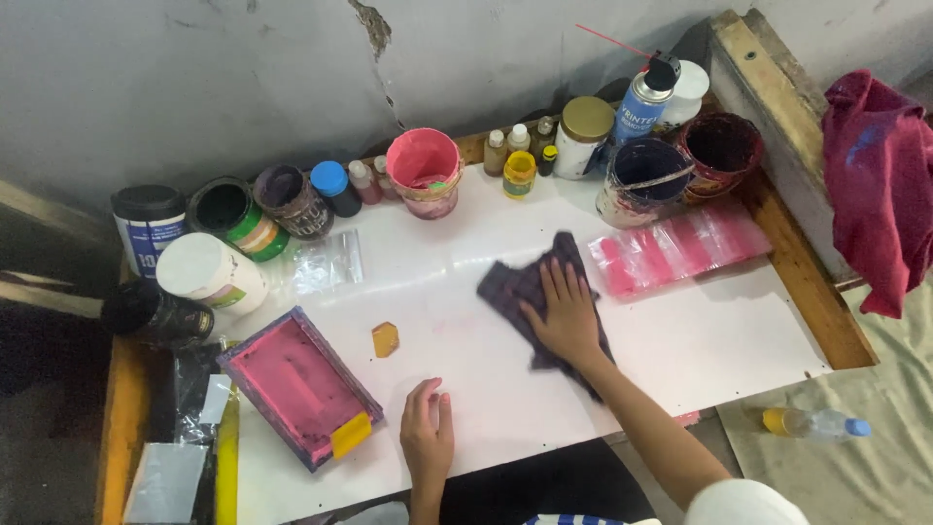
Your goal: Cleaning a screen printing workbench using a cloth and organizing materials
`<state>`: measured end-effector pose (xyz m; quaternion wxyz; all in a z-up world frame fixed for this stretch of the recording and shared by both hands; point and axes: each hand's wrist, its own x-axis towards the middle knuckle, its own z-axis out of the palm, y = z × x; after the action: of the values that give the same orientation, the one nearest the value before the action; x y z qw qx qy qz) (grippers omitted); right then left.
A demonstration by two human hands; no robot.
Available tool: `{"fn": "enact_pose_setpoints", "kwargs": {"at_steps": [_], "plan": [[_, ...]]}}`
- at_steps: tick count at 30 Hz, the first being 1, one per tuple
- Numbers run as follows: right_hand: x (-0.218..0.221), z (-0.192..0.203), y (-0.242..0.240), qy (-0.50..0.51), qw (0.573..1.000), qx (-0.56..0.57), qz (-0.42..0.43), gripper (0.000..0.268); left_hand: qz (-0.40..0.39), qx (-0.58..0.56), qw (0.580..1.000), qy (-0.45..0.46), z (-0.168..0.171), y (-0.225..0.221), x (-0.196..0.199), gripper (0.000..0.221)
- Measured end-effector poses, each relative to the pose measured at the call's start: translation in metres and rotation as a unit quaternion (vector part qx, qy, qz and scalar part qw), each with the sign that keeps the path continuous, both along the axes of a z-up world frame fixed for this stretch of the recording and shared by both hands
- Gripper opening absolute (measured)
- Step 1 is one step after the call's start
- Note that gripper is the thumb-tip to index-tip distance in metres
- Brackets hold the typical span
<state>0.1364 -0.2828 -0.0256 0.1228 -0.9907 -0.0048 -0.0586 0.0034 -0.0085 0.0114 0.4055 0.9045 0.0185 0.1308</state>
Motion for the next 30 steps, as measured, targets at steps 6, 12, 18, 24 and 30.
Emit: {"fn": "enact_pose_setpoints", "kwargs": {"at_steps": [6, 12, 18, 24, 30], "plan": [[-0.016, -0.008, -0.031, 0.021, 0.997, 0.016, 0.074, 0.082, 0.007, 0.001, 1.000, 0.013, -0.003, 0.000, 0.001, 0.026], [0.102, -0.001, 0.008, 0.084, 0.996, 0.023, -0.033, 0.091, -0.006, -0.020, 1.000, 0.010, -0.003, 0.002, 0.001, 0.027], [0.077, -0.036, 0.091, -0.028, 0.996, 0.052, 0.063, 0.086, 0.014, -0.036, 0.999, 0.034, 0.001, 0.002, 0.000, 0.033], [-0.042, 0.003, 0.067, 0.025, 0.954, 0.042, 0.297, 0.062, 0.011, -0.022, 1.000, -0.005, -0.006, 0.003, 0.000, 0.027], [0.023, 0.029, -0.006, 0.036, 0.989, 0.052, 0.137, 0.067, 0.000, -0.028, 1.000, 0.007, -0.031, 0.009, -0.004, 0.029]]}}
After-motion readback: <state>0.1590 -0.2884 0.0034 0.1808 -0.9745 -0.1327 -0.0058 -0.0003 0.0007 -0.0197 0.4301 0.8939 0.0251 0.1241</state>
